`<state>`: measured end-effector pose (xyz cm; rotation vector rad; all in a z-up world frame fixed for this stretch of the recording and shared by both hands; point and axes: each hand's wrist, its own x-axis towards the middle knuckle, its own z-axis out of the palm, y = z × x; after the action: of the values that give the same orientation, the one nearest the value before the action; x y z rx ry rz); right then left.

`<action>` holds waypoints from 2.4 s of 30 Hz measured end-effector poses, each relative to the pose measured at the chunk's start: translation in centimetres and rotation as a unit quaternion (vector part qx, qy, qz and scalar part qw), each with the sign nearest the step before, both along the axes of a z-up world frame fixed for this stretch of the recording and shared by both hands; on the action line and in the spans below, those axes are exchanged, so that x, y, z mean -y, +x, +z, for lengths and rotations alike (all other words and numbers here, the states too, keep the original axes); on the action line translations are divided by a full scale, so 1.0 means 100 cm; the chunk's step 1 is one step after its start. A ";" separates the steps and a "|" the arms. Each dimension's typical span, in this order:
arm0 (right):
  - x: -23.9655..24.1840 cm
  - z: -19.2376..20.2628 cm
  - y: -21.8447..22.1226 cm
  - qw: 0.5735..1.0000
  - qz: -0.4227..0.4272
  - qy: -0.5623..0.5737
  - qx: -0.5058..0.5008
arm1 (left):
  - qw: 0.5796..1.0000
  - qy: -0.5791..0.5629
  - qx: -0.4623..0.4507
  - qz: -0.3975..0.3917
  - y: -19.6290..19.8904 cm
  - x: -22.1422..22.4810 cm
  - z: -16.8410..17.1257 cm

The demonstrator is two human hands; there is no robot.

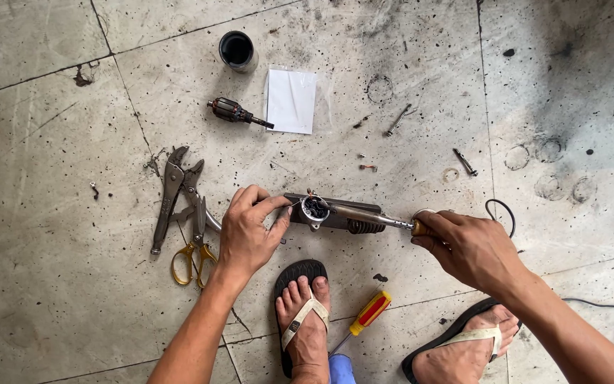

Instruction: Soldering wires onto a small component on the workshop floor

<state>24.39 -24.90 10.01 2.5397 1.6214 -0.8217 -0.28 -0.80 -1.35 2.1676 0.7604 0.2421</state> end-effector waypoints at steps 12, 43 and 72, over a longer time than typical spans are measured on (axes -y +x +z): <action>-0.001 -0.007 -0.004 1.000 0.000 -0.022 0.009 | 0.998 -0.047 0.034 0.005 0.008 0.011 0.002; -0.017 0.007 0.010 0.996 0.024 -0.086 -0.008 | 0.972 0.151 -0.061 -0.172 0.020 -0.009 0.009; -0.041 0.018 0.006 0.975 0.071 -0.194 0.080 | 0.931 0.241 -0.119 -0.247 0.047 -0.012 0.022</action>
<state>25.02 -20.85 11.80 2.1367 1.4121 -0.8039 4.42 0.43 0.83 2.8118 0.2654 -0.1146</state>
